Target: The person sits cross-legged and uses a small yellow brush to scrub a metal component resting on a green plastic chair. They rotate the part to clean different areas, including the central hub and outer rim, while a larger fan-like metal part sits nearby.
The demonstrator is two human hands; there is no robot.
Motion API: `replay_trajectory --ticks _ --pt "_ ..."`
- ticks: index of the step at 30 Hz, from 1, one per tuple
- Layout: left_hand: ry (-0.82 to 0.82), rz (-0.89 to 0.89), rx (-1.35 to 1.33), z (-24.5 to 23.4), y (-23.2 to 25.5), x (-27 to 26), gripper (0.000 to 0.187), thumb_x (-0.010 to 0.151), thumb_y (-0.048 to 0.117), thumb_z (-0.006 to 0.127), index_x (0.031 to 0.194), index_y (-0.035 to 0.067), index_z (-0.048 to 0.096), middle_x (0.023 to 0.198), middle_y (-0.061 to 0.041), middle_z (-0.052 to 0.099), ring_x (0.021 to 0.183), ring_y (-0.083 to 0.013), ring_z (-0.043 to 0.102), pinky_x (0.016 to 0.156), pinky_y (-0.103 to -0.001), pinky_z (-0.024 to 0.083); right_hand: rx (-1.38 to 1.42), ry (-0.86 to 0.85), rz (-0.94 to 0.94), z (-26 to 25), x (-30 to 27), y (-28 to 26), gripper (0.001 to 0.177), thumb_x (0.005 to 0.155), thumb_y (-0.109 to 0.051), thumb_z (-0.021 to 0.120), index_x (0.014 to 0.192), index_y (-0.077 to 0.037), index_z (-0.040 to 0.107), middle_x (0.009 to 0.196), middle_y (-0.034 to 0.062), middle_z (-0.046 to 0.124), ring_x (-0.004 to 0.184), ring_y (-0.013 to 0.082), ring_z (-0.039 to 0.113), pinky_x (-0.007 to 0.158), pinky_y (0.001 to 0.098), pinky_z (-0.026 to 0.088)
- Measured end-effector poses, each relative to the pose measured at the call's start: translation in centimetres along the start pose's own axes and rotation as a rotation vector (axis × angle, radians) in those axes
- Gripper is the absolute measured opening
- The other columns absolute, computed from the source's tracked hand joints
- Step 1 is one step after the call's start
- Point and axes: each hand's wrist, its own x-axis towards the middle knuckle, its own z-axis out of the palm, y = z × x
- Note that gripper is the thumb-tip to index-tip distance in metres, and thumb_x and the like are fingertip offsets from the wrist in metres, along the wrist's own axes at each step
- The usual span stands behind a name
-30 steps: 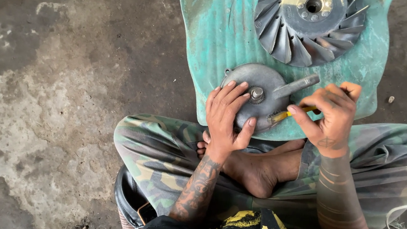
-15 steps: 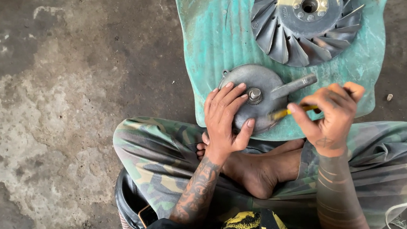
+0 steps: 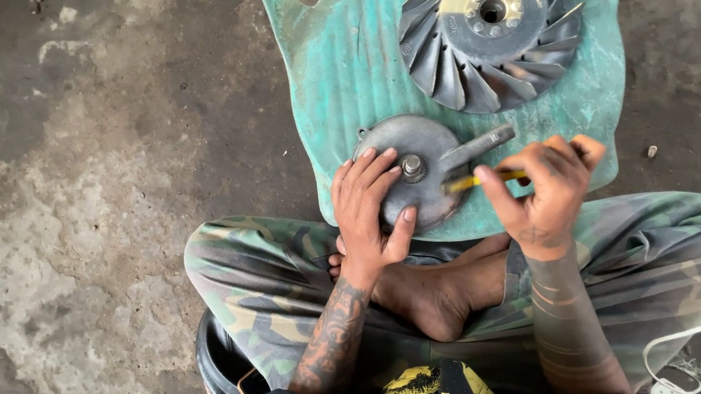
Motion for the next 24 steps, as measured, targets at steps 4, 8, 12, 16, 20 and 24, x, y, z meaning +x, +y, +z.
replay_trajectory --ticks 4,8,12,16,20,24 --pt "0.004 0.007 0.005 0.1 -0.2 -0.1 0.047 0.102 0.046 0.053 0.12 0.006 0.071 0.13 -0.011 0.071 0.127 -0.0352 0.064 0.115 -0.051 0.037 0.07 -0.038 -0.024 0.0 -0.1 0.2 0.038 0.098 -0.035 0.084 0.075 -0.014 0.064 0.061 -0.0003 0.051 0.063 0.0232 0.049 0.088 0.0402 0.032" --pt "-0.001 0.002 0.017 0.1 -0.2 -0.3 0.048 0.101 0.046 0.053 0.12 0.006 0.071 0.129 -0.011 0.071 0.127 -0.035 0.064 0.116 -0.051 0.037 0.039 -0.006 0.035 0.2 -0.2 0.6 0.04 0.102 -0.037 0.083 0.076 -0.013 0.065 0.057 0.0 0.046 0.061 0.0238 0.048 0.089 0.0396 0.034" --pt "-0.009 -0.002 0.02 0.1 -0.3 -0.3 0.048 0.101 0.046 0.052 0.12 0.006 0.07 0.129 -0.011 0.071 0.127 -0.0351 0.064 0.116 -0.051 0.036 0.1 -0.051 0.019 0.0 -0.1 0.2 0.037 0.099 -0.034 0.083 0.074 -0.015 0.064 0.059 -0.0015 0.051 0.061 0.0227 0.05 0.087 0.039 0.033" --pt "-0.018 -0.007 0.016 0.0 -0.1 -0.3 0.049 0.102 0.047 0.052 0.121 0.006 0.07 0.13 -0.011 0.071 0.128 -0.0353 0.063 0.116 -0.051 0.036 0.019 -0.008 0.087 0.1 -0.4 0.8 0.037 0.104 -0.029 0.083 0.077 -0.012 0.064 0.057 0.0013 0.046 0.061 0.0252 0.049 0.091 0.0396 0.034" --pt "-0.019 -0.011 0.015 0.0 -0.2 -0.3 0.049 0.101 0.047 0.053 0.12 0.005 0.07 0.129 -0.012 0.071 0.128 -0.0362 0.063 0.116 -0.051 0.035 0.091 -0.059 0.052 0.1 0.1 0.3 0.037 0.1 -0.034 0.082 0.074 -0.015 0.064 0.056 -0.0014 0.048 0.06 0.0235 0.05 0.087 0.039 0.034" --pt "-0.014 -0.01 0.016 0.0 -0.1 -0.3 0.049 0.102 0.047 0.052 0.12 0.005 0.07 0.129 -0.012 0.071 0.128 -0.0363 0.063 0.116 -0.052 0.035 0.07 -0.044 0.1 0.1 0.2 0.3 0.039 0.103 -0.034 0.081 0.075 -0.013 0.064 0.055 -0.0009 0.046 0.059 0.0238 0.05 0.089 0.0404 0.035"
